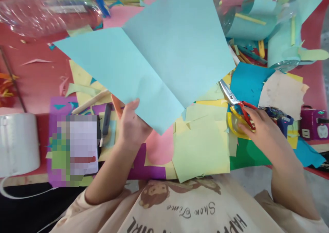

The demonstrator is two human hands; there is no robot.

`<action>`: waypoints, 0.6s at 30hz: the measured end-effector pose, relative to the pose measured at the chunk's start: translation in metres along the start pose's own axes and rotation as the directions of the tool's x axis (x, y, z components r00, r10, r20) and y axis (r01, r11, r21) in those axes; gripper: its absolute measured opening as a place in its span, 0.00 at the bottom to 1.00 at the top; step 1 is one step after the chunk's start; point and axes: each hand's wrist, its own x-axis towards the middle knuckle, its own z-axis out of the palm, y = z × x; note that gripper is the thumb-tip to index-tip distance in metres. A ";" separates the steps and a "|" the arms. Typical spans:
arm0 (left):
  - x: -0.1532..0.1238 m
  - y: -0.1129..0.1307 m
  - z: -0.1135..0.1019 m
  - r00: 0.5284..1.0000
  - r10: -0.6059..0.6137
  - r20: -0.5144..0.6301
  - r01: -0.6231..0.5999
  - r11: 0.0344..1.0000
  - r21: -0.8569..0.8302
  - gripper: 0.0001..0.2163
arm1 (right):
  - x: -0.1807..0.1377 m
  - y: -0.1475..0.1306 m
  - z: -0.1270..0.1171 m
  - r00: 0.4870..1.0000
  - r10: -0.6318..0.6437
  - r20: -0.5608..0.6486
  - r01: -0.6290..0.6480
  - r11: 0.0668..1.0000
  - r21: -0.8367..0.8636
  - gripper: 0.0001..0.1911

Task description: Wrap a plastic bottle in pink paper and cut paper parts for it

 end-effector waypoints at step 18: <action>-0.004 -0.003 0.003 1.000 0.000 -0.002 0.000 0.999 -0.043 0.15 | 0.016 -0.005 -0.007 0.992 0.011 0.127 -0.001 0.997 -0.080 0.30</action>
